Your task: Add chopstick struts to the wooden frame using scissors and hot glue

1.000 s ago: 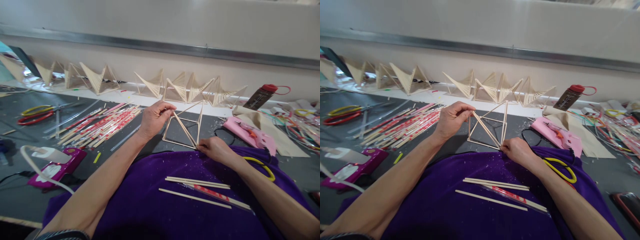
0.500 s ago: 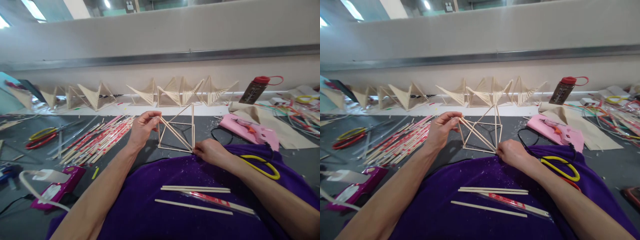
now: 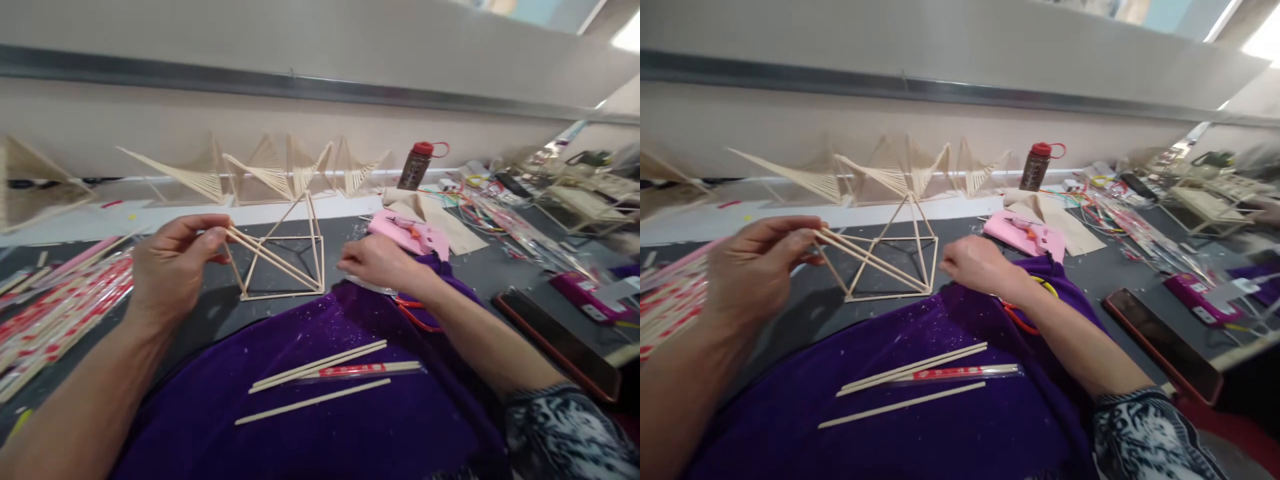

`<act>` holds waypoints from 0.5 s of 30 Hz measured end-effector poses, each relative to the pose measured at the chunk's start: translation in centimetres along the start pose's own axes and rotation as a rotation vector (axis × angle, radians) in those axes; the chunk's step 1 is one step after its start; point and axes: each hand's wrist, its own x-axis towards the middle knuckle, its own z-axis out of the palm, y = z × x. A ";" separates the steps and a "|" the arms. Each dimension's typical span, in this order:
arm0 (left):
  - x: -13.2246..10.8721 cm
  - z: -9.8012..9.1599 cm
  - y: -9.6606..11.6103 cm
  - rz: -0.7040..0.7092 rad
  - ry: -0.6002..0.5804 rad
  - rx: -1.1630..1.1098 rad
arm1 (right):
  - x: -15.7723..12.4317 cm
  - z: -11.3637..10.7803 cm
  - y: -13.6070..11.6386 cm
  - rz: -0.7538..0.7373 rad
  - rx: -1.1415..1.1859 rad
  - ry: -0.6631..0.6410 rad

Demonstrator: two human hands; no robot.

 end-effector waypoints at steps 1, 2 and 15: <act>0.0 0.0 0.1 0.001 -0.007 0.016 | -0.5 -1.1 0.9 0.030 0.014 0.041; -0.1 0.0 0.2 0.001 -0.010 0.029 | -1.0 -2.2 1.9 0.063 0.024 0.072; 0.1 0.4 0.7 -0.004 0.047 -0.024 | -10.0 -0.9 12.5 0.554 -0.082 0.152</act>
